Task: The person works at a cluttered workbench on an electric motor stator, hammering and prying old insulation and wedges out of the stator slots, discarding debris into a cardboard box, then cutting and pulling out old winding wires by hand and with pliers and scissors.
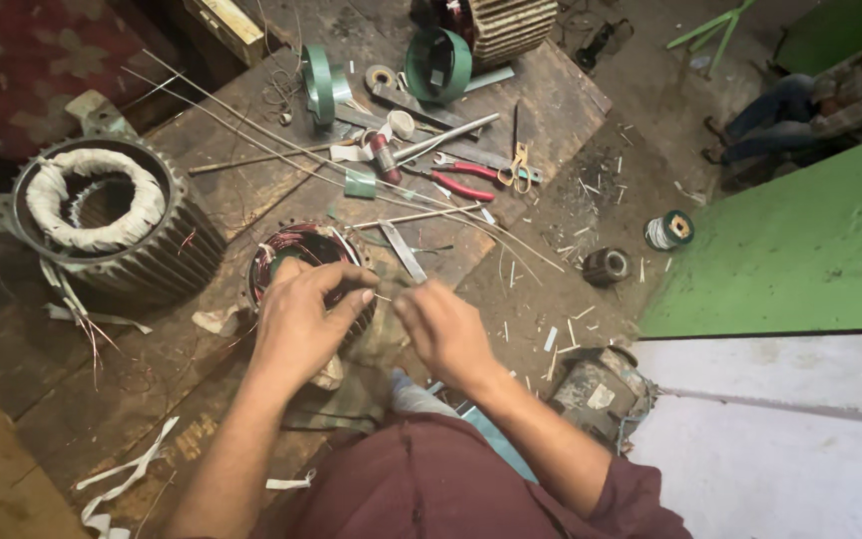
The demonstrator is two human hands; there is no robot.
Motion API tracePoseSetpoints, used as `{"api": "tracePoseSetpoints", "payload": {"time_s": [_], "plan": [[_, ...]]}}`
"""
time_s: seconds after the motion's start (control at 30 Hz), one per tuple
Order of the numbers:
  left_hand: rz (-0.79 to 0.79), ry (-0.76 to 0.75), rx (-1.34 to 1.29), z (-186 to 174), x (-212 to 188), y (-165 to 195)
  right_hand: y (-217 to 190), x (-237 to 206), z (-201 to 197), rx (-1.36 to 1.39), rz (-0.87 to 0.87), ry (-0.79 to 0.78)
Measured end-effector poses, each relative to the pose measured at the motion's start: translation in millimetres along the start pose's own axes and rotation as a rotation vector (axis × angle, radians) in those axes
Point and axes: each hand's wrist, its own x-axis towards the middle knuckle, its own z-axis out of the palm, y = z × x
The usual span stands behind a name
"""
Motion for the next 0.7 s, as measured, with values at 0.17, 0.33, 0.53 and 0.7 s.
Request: {"api": "tracePoseSetpoints", "payload": {"time_s": [0.17, 0.33, 0.53, 0.7], "plan": [[-0.003, -0.003, 0.009, 0.6, -2.4, 1.2, 13.3, -19.5, -0.1, 0.647, 0.561, -0.18], [0.054, 0.018, 0.003, 2.1, -1.2, -2.8, 5.9, -22.1, -27.2, -0.182, -0.222, 0.06], [0.022, 0.014, 0.057, 11.0, -1.4, -6.1, 8.6, -7.0, -12.9, -0.056, -0.099, -0.064], [-0.013, 0.055, 0.144, 23.1, -4.1, -18.7, 49.1, -4.5, -20.3, 0.23, -0.109, -0.315]]}}
